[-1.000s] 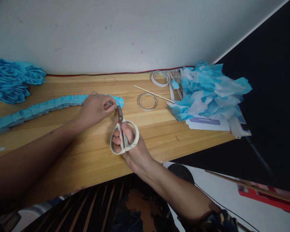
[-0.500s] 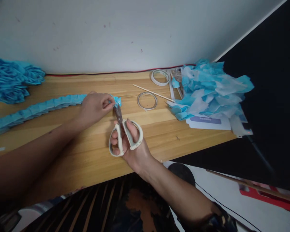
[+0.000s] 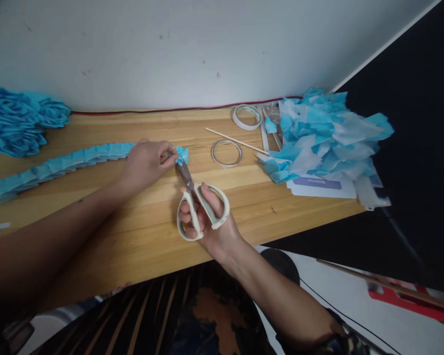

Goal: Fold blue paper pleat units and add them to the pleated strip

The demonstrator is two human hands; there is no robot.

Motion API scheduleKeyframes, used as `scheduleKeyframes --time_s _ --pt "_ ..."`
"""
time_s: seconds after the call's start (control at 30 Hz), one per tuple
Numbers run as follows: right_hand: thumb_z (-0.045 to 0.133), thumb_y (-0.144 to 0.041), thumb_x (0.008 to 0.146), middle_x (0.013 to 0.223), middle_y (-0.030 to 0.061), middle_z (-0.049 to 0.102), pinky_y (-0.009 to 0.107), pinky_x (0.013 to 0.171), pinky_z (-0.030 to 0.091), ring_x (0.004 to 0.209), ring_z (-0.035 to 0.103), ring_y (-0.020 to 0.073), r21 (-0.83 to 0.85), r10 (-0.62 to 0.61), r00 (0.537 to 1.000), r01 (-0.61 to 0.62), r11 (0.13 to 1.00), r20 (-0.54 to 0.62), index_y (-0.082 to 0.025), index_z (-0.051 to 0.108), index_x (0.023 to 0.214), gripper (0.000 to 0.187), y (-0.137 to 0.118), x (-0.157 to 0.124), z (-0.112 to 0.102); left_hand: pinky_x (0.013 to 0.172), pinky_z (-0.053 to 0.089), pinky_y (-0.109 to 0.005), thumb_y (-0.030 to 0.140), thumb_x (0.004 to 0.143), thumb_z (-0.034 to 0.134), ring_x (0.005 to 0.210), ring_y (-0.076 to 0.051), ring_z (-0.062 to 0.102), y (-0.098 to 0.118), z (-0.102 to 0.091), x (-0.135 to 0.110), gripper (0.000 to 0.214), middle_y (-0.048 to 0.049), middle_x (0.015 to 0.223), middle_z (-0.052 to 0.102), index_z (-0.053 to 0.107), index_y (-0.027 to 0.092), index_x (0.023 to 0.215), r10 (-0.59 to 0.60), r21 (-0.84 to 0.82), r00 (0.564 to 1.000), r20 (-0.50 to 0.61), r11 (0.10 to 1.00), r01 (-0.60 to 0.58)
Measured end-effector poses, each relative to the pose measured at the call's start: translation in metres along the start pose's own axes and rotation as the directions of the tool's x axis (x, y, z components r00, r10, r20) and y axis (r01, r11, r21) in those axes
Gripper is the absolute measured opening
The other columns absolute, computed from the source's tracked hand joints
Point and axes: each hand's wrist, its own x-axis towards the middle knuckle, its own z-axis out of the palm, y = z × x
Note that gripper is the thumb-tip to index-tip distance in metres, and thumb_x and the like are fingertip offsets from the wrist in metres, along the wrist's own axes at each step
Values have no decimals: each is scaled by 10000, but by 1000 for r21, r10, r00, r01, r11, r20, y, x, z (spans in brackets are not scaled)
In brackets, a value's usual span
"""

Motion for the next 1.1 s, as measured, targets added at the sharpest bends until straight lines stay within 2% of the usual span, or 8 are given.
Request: scheduleKeyframes --time_s 0.23,0.43,0.53,0.63,0.77,0.9,1.1 --pt "821 -513 813 727 -6 646 140 399 381 616 579 89 18 -4 1000 4 1000 -5 -148 745 1056 446 0 -3 -4 881 455 -394 249 931 588 636 -171 597 5 -5 -4 133 18 638 641 699 213 869 9 19 999 33 1000 -10" --pt "822 -495 816 716 -9 634 137 409 379 617 573 89 39 15 1000 -14 999 -12 -152 737 1048 422 -4 -2 -3 872 462 -404 265 925 582 680 -191 643 9 -14 -11 256 14 702 686 697 205 1145 104 32 995 8 994 -104" --pt "801 -515 834 712 -9 626 141 413 373 612 561 89 32 22 1000 -22 999 -7 -159 737 1060 427 -5 -1 -3 868 441 -427 267 929 583 798 -237 685 8 -9 -10 227 -29 799 743 731 221 1095 208 118 977 39 970 -212" --pt "793 -516 839 713 -8 625 145 412 358 598 541 87 16 28 1000 -27 1000 -12 -168 737 1059 416 -4 -1 -4 840 420 -437 283 973 550 890 -271 680 5 -4 -7 206 -69 894 759 744 224 1009 287 214 958 18 934 -285" --pt "777 -523 851 713 -8 629 151 408 353 588 531 85 3 15 1000 -15 1000 -9 -169 735 1054 410 -1 -2 -5 810 395 -443 287 1013 505 890 -279 633 5 -2 -6 259 -77 838 700 709 208 873 366 316 930 -4 883 -346" --pt "787 -517 845 719 -9 640 160 416 385 599 560 93 6 8 1000 -8 1000 7 -172 730 1059 410 2 -2 -4 806 373 -446 276 1023 500 889 -271 595 8 -4 -5 294 -71 822 664 668 209 792 369 318 929 6 880 -352" --pt "781 -491 854 709 -8 640 163 414 381 601 573 98 33 15 1000 -14 999 -21 -172 720 1020 365 2 -3 -2 798 370 -443 250 1017 484 878 -265 583 11 -2 -3 295 -74 805 665 670 211 791 341 298 939 31 894 -335"
